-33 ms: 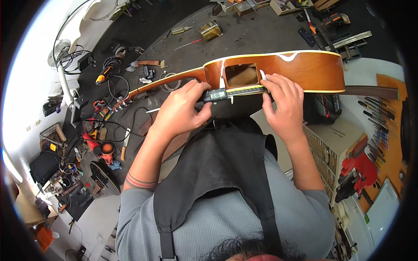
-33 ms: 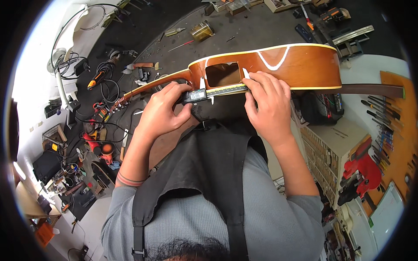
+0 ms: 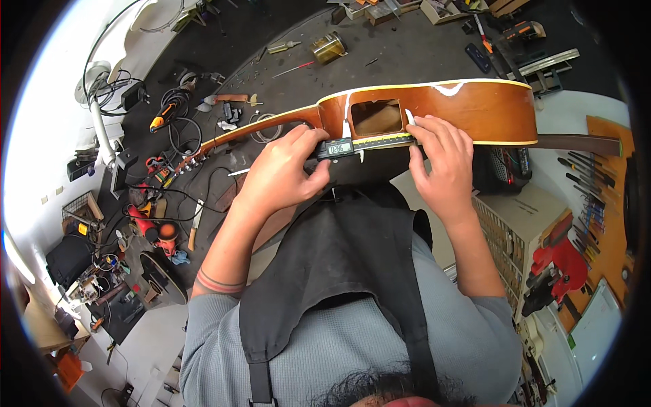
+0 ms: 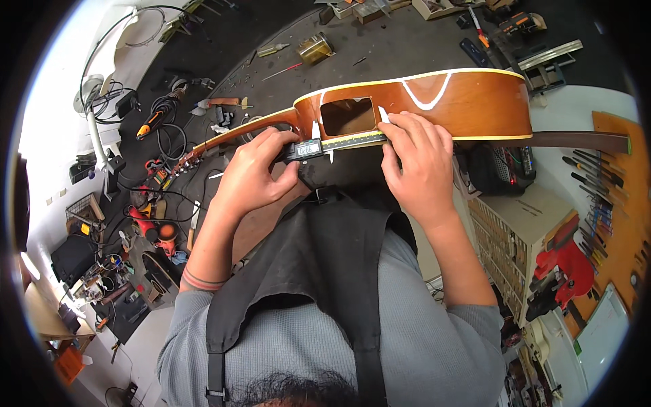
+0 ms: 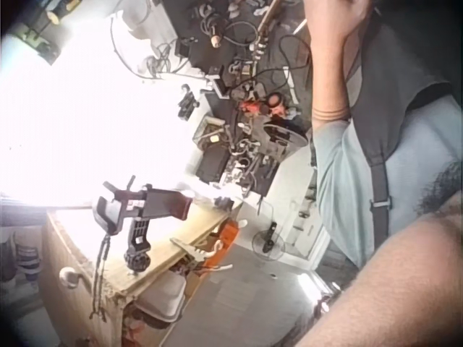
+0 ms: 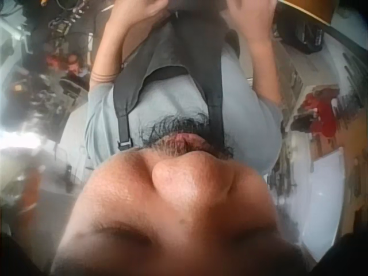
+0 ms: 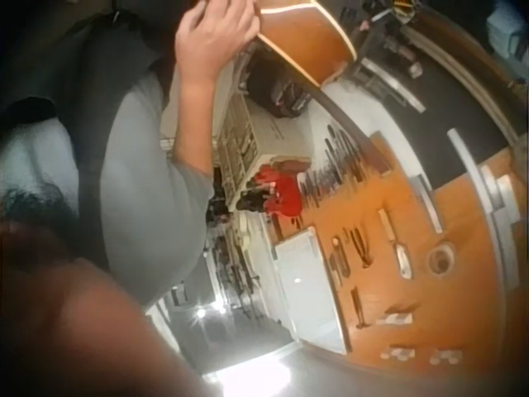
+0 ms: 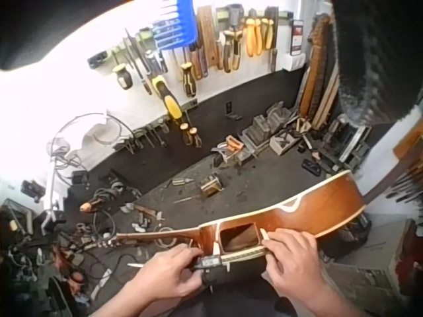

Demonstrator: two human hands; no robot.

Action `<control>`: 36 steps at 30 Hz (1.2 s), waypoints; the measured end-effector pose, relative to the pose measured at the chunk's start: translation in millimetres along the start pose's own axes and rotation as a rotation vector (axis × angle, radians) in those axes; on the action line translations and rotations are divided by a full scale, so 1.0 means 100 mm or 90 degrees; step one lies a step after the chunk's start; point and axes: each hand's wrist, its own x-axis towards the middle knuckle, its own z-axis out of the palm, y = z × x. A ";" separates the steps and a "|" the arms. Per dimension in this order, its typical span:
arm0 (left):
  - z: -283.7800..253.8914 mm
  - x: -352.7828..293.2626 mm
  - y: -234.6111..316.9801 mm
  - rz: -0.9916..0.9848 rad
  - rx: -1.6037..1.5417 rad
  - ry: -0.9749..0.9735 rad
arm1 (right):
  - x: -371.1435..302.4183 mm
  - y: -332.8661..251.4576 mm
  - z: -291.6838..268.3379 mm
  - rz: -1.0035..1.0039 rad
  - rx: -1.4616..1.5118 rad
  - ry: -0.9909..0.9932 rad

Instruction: The person sands a black rectangular piece of material and fits it against the body of an acoustic guitar. They then use a digital caliper to measure the thickness of the guitar body near the soundhole.

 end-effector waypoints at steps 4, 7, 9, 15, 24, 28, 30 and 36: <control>0.00 0.00 0.00 0.006 0.002 0.006 | 0.01 -0.01 0.00 -0.004 -0.001 0.003; 0.00 0.00 0.00 0.006 0.001 0.007 | 0.01 -0.01 0.00 -0.002 0.000 0.002; 0.00 0.00 0.01 0.002 0.001 0.003 | 0.01 -0.01 0.00 -0.004 -0.001 0.003; 0.00 -0.01 0.01 0.002 0.003 0.007 | 0.01 0.00 0.00 -0.002 0.002 -0.001; 0.00 0.00 0.01 0.000 0.009 0.005 | 0.01 0.00 0.01 -0.007 0.001 0.006; 0.00 0.00 0.00 0.002 0.009 0.006 | 0.01 0.00 0.01 -0.006 0.003 0.005; 0.00 -0.01 0.00 0.003 0.013 0.006 | 0.01 0.00 0.00 -0.006 0.003 0.004; 0.00 0.00 0.01 -0.004 0.010 0.006 | 0.01 0.00 0.00 -0.006 0.003 0.005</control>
